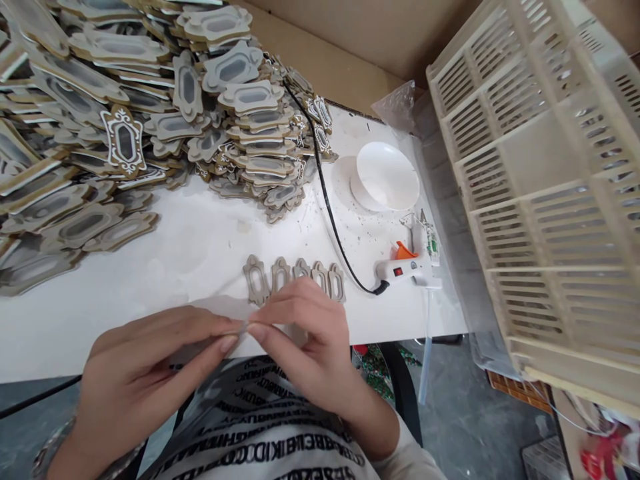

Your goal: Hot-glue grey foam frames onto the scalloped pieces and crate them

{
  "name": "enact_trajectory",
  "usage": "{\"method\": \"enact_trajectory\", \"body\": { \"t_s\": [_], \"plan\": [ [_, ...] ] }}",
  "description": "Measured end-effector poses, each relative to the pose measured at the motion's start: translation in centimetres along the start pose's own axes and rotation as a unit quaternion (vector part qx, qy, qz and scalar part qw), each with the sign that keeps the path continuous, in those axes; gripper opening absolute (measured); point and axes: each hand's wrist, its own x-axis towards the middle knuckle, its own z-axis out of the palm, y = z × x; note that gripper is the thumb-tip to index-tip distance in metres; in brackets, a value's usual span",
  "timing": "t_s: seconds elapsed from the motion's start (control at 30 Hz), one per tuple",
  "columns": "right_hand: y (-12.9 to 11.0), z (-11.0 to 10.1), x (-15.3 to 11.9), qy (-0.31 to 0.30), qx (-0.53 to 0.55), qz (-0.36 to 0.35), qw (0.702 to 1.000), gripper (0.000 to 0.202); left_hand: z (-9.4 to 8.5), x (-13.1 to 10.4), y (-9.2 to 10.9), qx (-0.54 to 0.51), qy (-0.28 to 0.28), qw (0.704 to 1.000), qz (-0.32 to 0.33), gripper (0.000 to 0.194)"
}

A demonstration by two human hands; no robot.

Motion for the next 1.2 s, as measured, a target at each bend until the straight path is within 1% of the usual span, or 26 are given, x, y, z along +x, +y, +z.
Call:
{"method": "enact_trajectory", "body": {
  "t_s": [0.1, 0.2, 0.27, 0.33, 0.4, 0.53, 0.63, 0.8, 0.87, 0.93, 1.03, 1.1, 1.17, 1.2],
  "plan": [
    [-0.1, -0.4, 0.0, 0.042, 0.03, 0.055, 0.997, 0.011, -0.1, 0.2, -0.4, 0.003, -0.003, 1.0, 0.027, 0.012],
    [-0.1, -0.5, -0.1, 0.045, 0.034, 0.085, 0.995, 0.012, -0.2, 0.2, -0.7, 0.004, 0.003, 1.0, 0.015, 0.013],
    [-0.1, -0.4, -0.2, 0.029, 0.026, 0.073, 0.997, 0.012, -0.1, 0.1, -0.6, 0.0, 0.008, 1.0, 0.002, 0.013],
    [-0.1, -0.2, -0.3, 0.016, 0.007, 0.046, 0.999, 0.012, -0.1, 0.0, -0.6, -0.003, 0.01, 1.0, -0.003, 0.013],
    [-0.1, 0.0, -0.4, 0.012, -0.01, 0.026, 1.0, 0.012, -0.1, -0.1, -0.6, -0.003, 0.009, 1.0, -0.004, 0.012],
    [0.0, 0.3, -0.4, 0.01, -0.005, 0.017, 1.0, 0.011, 0.0, 0.1, -0.5, 0.001, -0.003, 1.0, -0.002, 0.01],
    [0.2, 0.3, -0.4, 0.009, 0.013, 0.031, 0.999, 0.01, 0.0, 0.2, -0.5, -0.006, -0.01, 1.0, 0.0, 0.013],
    [0.6, 0.6, -0.4, 0.033, 0.054, 0.088, 0.994, 0.023, -0.2, 0.0, -0.7, -0.003, -0.004, 1.0, -0.004, 0.012],
    [0.8, 0.8, -0.4, 0.037, 0.082, 0.104, 0.99, 0.025, -0.3, 0.0, -0.9, 0.001, -0.002, 1.0, 0.003, 0.012],
    [0.9, 0.8, -0.4, 0.028, 0.105, 0.113, 0.988, 0.024, -0.4, 0.1, -0.9, -0.002, -0.003, 1.0, 0.012, 0.013],
    [0.8, 0.4, -0.5, 0.012, 0.116, 0.11, 0.987, 0.018, -0.4, 0.1, -0.9, -0.007, 0.003, 1.0, 0.012, 0.012],
    [0.6, -0.3, -0.6, 0.021, 0.11, 0.109, 0.988, 0.013, -0.4, 0.0, -0.9, 0.004, 0.019, 1.0, 0.004, 0.01],
    [0.5, -1.3, -0.8, 0.041, 0.061, 0.087, 0.993, 0.008, -0.4, -0.2, -0.9, 0.02, 0.034, 0.999, -0.003, 0.01],
    [0.5, -1.8, -0.9, 0.049, 0.012, 0.063, 0.997, 0.007, -0.4, -0.3, -0.9, 0.025, 0.038, 0.999, -0.005, 0.01]
  ]
}}
